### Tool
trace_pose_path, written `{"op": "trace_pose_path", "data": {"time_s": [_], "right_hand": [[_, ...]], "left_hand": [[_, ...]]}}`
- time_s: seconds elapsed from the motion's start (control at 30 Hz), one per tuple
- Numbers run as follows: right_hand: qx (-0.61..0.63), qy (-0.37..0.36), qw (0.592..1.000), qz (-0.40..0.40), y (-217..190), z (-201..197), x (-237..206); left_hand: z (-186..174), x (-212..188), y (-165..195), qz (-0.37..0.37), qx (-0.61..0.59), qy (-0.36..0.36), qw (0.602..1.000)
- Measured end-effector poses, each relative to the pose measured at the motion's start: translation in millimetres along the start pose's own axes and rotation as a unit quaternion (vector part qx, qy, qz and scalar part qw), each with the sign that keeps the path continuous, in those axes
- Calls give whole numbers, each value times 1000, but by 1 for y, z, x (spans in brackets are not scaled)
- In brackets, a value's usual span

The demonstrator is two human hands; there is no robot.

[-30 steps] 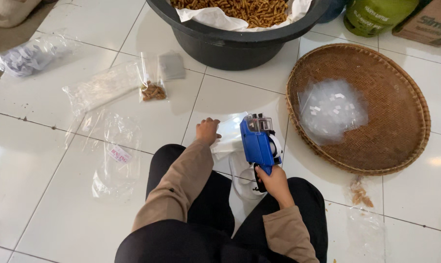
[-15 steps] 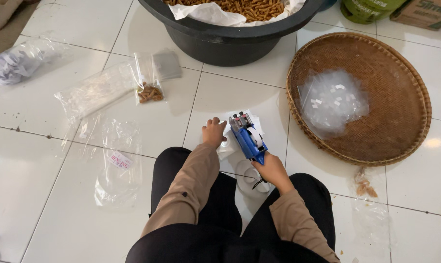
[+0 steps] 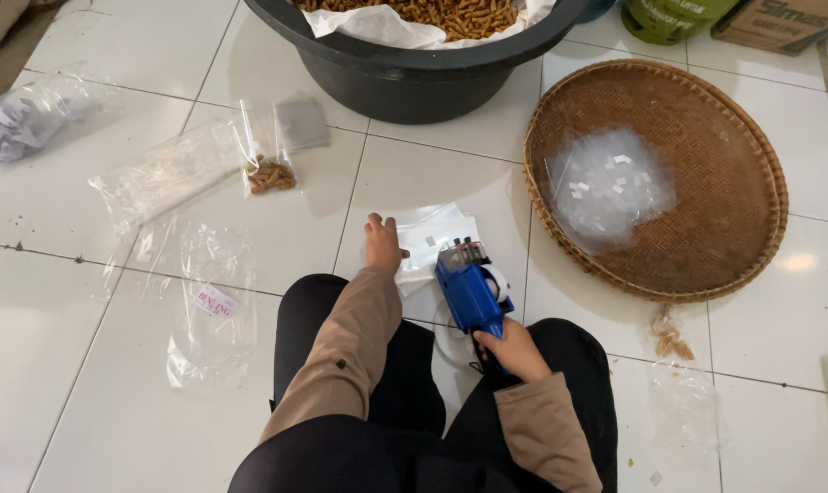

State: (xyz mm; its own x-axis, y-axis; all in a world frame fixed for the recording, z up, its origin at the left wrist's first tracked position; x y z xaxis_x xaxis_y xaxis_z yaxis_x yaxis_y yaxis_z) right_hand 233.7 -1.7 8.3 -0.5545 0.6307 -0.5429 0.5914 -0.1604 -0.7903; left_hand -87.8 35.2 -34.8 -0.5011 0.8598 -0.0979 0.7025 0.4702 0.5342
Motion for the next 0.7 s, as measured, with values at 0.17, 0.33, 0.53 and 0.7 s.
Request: {"op": "trace_pose_path", "data": {"time_s": [0.17,0.33,0.53,0.7], "right_hand": [[199,37,976,-82,16,-17,3],[288,127,943,-106,6,-33,-5],[310,294,856,-289,-20,-44,-25],[286,379,802,-364,-28,-57,-44]], "left_hand": [[-4,7,-11,-7,17,-17,1000],[-21,5,1,-10,32,34,999],[-8,15,61,-30,-369,125,920],[56,20,167,-39,-536,6,843]]}}
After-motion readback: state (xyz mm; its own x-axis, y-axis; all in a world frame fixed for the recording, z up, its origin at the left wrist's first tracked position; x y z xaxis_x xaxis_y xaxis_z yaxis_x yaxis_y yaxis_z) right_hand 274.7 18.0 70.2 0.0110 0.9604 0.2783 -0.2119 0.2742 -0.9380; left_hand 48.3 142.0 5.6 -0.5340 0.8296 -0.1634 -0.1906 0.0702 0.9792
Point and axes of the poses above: each hand's wrist, its own x-axis towards the middle knuckle, its own z-axis out of the palm, y = z × x, the point moved 4 cm from there along x, towards the middle knuckle, and after that the axes turned 8 degrees about -y, right-handed, at the moved point
